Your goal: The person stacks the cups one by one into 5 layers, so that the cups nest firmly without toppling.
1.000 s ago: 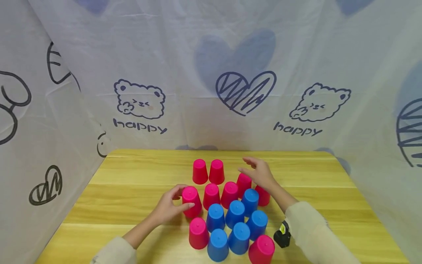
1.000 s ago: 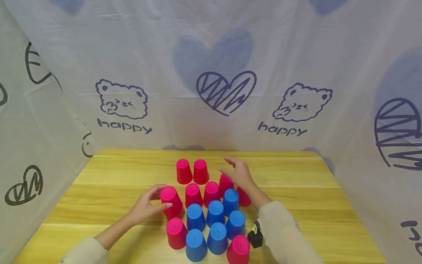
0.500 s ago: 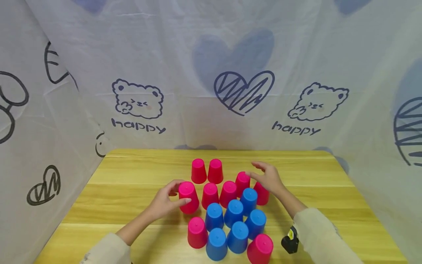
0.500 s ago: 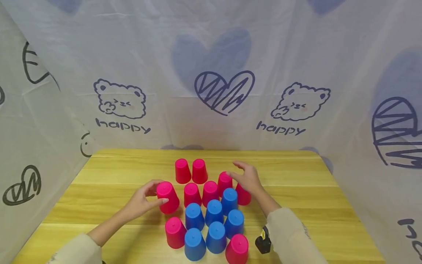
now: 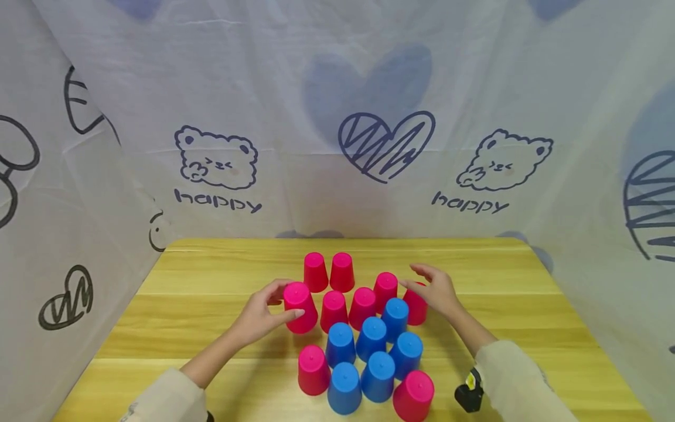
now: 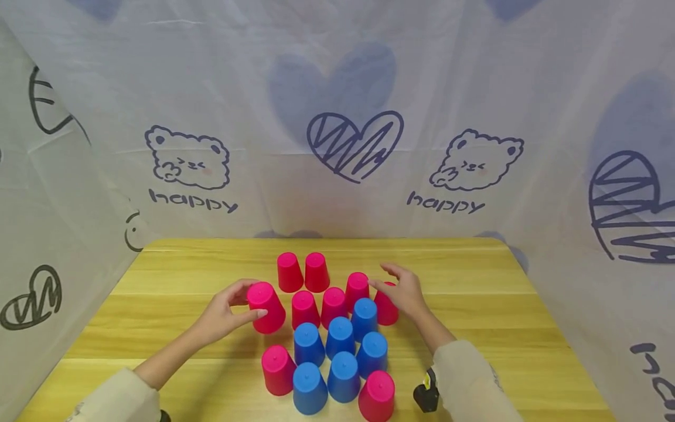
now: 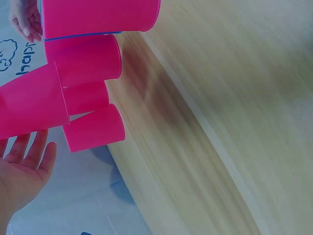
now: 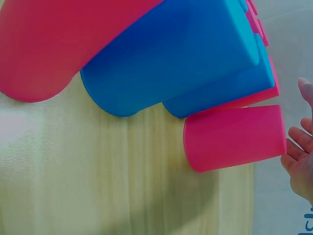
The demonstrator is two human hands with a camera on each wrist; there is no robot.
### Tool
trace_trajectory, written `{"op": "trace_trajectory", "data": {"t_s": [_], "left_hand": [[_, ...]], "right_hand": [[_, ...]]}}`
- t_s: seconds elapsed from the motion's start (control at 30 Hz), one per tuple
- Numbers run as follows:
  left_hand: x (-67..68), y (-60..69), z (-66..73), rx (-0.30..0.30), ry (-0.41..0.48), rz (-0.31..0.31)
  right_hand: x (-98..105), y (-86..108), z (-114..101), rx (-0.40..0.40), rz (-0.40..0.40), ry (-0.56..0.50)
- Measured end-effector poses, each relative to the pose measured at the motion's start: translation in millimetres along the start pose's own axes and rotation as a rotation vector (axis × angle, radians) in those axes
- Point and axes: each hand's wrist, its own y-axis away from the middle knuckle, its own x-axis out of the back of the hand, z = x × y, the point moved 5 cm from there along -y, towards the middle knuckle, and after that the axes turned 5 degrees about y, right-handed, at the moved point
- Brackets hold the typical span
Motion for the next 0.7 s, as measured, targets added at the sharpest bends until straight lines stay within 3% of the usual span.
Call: {"op": "trace_trajectory", "data": {"t_s": [0.37,0.7], "left_hand": [[7.0,-6.2,7.3,-0.026,-0.042,0.086],[6.9,-18.5,14.2,0.018,-0.005,0.114]], "right_hand": [[-3.2,7.2,18.3,-0.057,-0.01,-0.051],[-4.8,15.4,27.8,-0.065,0.004,-0.088]]}}
